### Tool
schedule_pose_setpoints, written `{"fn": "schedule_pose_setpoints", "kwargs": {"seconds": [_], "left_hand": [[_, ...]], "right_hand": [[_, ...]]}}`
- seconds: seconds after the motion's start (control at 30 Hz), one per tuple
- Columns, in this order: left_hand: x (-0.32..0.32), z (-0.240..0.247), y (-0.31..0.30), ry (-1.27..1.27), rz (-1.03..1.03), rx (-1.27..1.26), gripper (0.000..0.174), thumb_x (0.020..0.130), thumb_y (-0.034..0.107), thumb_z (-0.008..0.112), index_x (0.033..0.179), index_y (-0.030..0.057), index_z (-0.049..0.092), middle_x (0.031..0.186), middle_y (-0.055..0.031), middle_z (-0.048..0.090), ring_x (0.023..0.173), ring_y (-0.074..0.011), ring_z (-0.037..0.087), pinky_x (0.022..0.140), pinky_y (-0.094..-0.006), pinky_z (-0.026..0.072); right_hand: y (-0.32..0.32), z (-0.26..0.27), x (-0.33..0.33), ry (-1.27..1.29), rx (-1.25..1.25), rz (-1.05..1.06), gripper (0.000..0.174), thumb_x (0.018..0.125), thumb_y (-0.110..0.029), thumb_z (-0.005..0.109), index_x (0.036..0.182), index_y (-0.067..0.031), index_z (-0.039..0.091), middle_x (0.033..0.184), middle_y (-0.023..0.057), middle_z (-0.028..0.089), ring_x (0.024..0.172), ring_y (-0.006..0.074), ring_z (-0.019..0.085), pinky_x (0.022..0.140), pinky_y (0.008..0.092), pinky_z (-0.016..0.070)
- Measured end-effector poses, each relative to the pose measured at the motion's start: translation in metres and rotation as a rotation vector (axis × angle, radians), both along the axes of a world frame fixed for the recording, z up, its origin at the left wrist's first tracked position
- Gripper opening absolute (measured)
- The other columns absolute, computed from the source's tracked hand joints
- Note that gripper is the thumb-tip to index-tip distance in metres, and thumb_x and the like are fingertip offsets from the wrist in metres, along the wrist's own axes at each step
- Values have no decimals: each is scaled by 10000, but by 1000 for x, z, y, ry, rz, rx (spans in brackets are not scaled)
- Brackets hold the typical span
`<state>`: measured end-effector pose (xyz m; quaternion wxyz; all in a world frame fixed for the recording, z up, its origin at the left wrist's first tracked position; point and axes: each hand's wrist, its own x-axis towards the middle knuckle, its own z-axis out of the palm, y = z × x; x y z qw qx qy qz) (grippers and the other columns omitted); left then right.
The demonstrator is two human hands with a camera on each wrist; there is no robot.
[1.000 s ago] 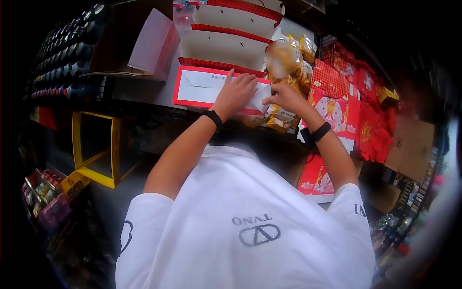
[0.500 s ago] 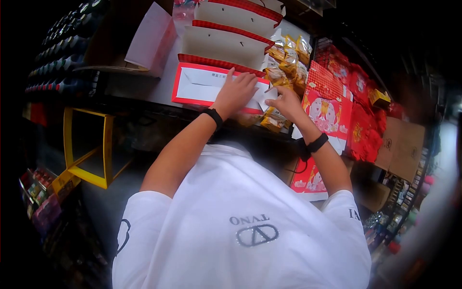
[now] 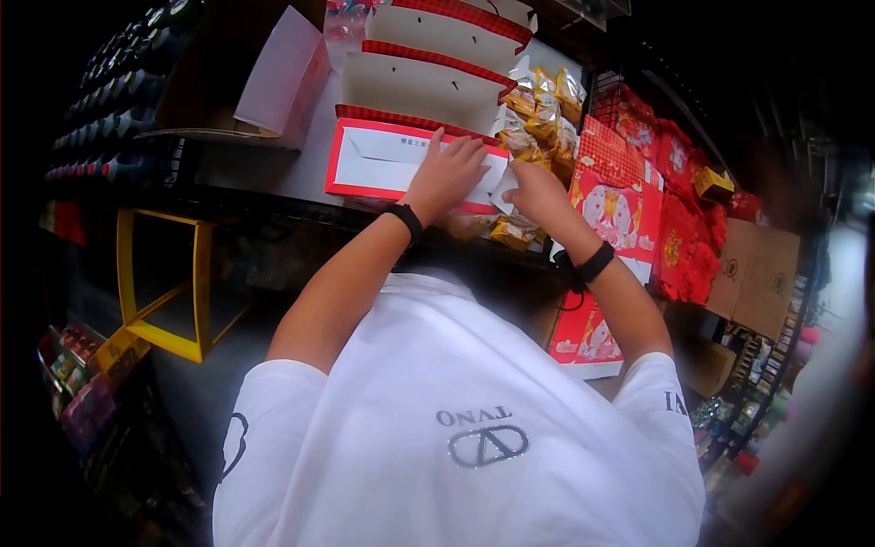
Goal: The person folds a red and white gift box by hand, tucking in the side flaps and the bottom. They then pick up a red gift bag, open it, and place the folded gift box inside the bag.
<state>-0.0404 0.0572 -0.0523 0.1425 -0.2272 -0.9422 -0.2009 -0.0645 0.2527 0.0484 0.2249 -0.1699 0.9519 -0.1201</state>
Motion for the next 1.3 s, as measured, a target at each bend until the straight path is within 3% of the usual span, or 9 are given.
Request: {"fn": "schedule_pose_setpoints", "kwargs": {"seconds": [0.3, 0.4, 0.5, 0.6, 0.7, 0.87, 0.97, 1.1, 1.3], "left_hand": [[1, 3, -1, -27, 1, 17, 342, 1058, 300, 592, 1320, 87, 645, 1387, -87, 634, 1333, -270, 555, 1176, -605, 336], [3, 6, 0, -55, 2, 15, 330, 1054, 270, 590, 1325, 87, 631, 1384, -85, 632, 1332, -269, 555, 1184, -601, 328], [7, 10, -4, -54, -8, 23, 326, 1028, 202, 593, 1331, 86, 621, 1389, -87, 625, 1328, -266, 555, 1186, -605, 325], [7, 9, -14, -122, -40, 206, 397, 947, 76, 600, 1343, 72, 616, 1405, -116, 611, 1342, -299, 542, 1203, -603, 313], [11, 27, -40, -237, 24, 432, 381, 995, 60, 625, 1374, 63, 594, 1393, -146, 602, 1342, -340, 533, 1209, -585, 313], [42, 32, -79, -238, -32, -47, 559, 924, 323, 795, 1401, 116, 591, 1565, -140, 484, 1491, -358, 395, 1261, -595, 244], [55, 43, -59, -258, -231, -78, 559, 927, 339, 788, 1409, 141, 588, 1568, -131, 481, 1496, -362, 385, 1262, -592, 244], [49, 51, -29, -293, -395, -52, 479, 877, 244, 811, 1313, 140, 639, 1498, -113, 531, 1395, -363, 468, 1188, -530, 363], [24, 69, -17, -302, -444, -249, 524, 778, 207, 871, 1239, 130, 635, 1415, -123, 530, 1327, -362, 490, 1063, -492, 436]], "right_hand": [[-4, -9, 5, 104, -1, 24, 240, 774, -88, 740, 962, 38, 661, 1025, 260, 699, 1036, 462, 661, 934, 527, 522], [-5, -7, 8, 84, 42, -14, 287, 797, -84, 740, 1047, 28, 654, 1097, 267, 687, 1108, 448, 639, 950, 521, 517], [-5, -7, 24, 64, -168, -121, 419, 838, -94, 742, 1225, 14, 625, 1191, 259, 656, 1156, 413, 623, 958, 496, 525], [10, -31, 43, 28, -500, -328, 562, 876, -125, 778, 1388, -22, 569, 1254, 173, 650, 1104, 287, 635, 916, 385, 548], [13, -43, 68, -28, -751, -505, 571, 906, -202, 790, 1394, -12, 560, 1272, 187, 602, 1113, 314, 617, 992, 394, 506], [1, -52, 93, 182, -729, -471, 526, 932, -231, 776, 1369, -22, 571, 1257, 162, 596, 1144, 271, 602, 956, 366, 527], [3, -73, 91, 168, -834, -521, 497, 937, -216, 765, 1364, -38, 582, 1250, 157, 594, 1151, 268, 600, 959, 367, 531], [10, -87, 83, 50, -1005, -573, 463, 944, -169, 741, 1365, -52, 589, 1278, 164, 579, 1150, 275, 606, 988, 386, 538], [16, -61, 84, -18, -1005, -502, 527, 931, -164, 753, 1411, -54, 564, 1327, 175, 565, 1200, 279, 603, 1019, 376, 527]]}}
